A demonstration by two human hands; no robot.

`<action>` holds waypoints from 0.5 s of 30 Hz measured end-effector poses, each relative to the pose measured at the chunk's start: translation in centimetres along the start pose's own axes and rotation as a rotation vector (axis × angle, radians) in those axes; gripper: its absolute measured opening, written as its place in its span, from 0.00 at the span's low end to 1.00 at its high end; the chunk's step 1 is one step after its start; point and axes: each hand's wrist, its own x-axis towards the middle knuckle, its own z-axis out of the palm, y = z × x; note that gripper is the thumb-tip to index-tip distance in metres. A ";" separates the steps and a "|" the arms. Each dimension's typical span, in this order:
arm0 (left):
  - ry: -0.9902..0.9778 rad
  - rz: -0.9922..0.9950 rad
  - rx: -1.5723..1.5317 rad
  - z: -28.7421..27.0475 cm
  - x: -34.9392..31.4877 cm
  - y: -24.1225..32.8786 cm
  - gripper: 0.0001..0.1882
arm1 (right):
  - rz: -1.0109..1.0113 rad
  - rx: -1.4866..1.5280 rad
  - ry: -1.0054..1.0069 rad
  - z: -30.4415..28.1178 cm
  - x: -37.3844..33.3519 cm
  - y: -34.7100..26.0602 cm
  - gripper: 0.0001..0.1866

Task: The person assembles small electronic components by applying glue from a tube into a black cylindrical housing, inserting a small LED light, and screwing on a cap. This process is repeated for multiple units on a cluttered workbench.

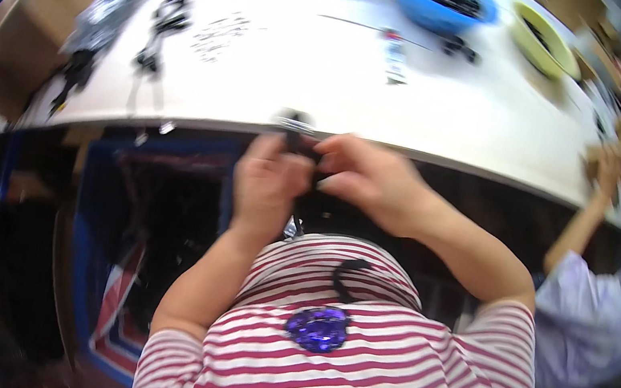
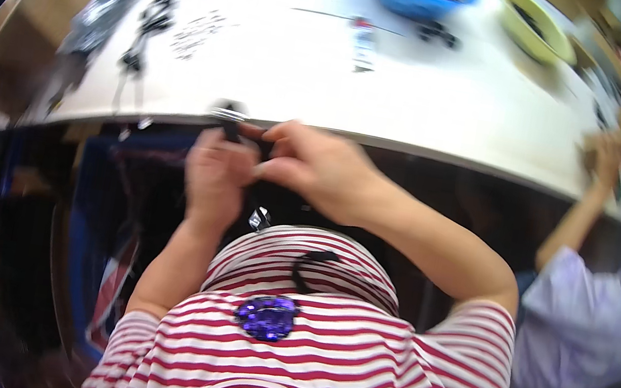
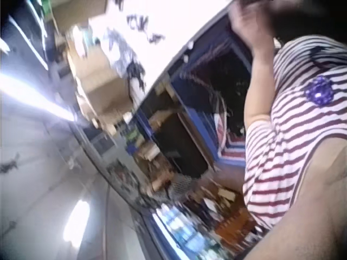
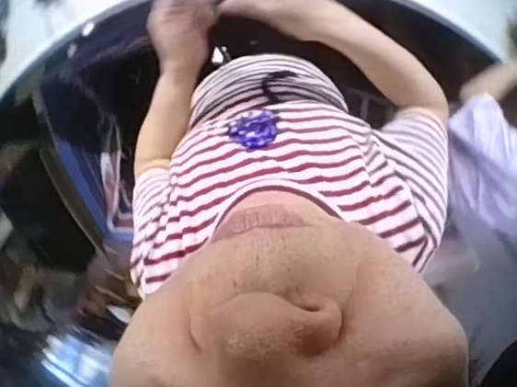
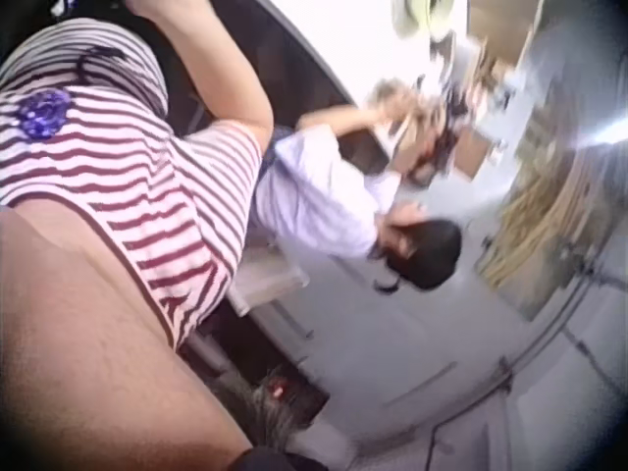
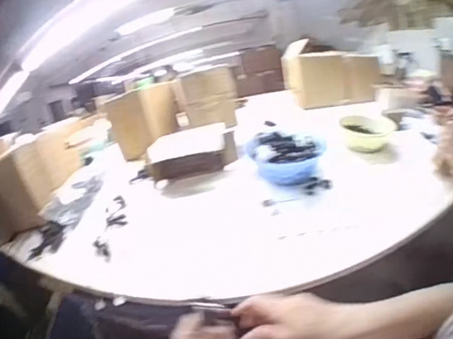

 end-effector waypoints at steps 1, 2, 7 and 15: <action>0.003 -0.057 -0.281 0.5 1.0 0.9 0.18 | 0.006 0.004 -0.056 0.7 -0.4 0.3 0.17; 0.021 0.017 -0.358 1.0 1.6 1.4 0.21 | 0.082 -0.097 -0.216 1.3 -0.8 0.8 0.15; 0.104 0.114 -0.278 2.9 2.4 2.9 0.30 | 0.187 0.281 -0.167 -2.1 -3.0 -1.8 0.14; 0.022 -0.053 -0.090 -0.4 1.8 2.6 0.22 | -0.402 0.040 0.303 -22.1 -1.8 -9.9 0.13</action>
